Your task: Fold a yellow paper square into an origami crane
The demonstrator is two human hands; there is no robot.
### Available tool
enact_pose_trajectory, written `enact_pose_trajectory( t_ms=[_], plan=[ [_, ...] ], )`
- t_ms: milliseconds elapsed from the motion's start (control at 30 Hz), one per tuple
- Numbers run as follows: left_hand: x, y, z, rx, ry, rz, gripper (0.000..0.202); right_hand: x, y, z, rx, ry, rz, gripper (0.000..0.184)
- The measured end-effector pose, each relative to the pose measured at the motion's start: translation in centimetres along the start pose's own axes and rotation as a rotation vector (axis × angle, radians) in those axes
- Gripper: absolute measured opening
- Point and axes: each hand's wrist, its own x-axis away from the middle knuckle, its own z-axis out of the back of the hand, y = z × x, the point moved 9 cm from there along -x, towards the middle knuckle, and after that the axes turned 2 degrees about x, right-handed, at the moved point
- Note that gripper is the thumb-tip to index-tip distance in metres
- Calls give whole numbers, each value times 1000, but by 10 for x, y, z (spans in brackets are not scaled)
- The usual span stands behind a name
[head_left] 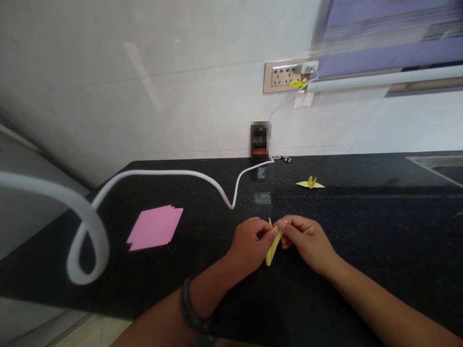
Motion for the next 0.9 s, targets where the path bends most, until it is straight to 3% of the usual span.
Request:
enact_pose_trajectory(
  t_ms=[133, 267, 433, 500, 633, 900],
  plan=[
    [0, -9, -4, 83, -30, 57, 25, -1, 5, 0, -66, -18, -34, 33],
    [-1, -20, -12, 298, -71, 156, 22, -2, 0, -1, -49, -49, 14, 22],
    [-3, -22, -15, 526, -39, 188, 33, -4, -2, 14, -40, 81, 70, 16],
    [-3, -25, -12, 553, 1, 214, 35, -4, -2, 18, -41, 117, 83, 14],
    [-4, -32, -9, 580, 47, 257, 18, -2, -9, 17, 19, 115, 147, 11],
    [-3, -22, -2, 406, 63, 171, 15, 5, -34, 9, 300, 109, 395, 7]
  ],
)
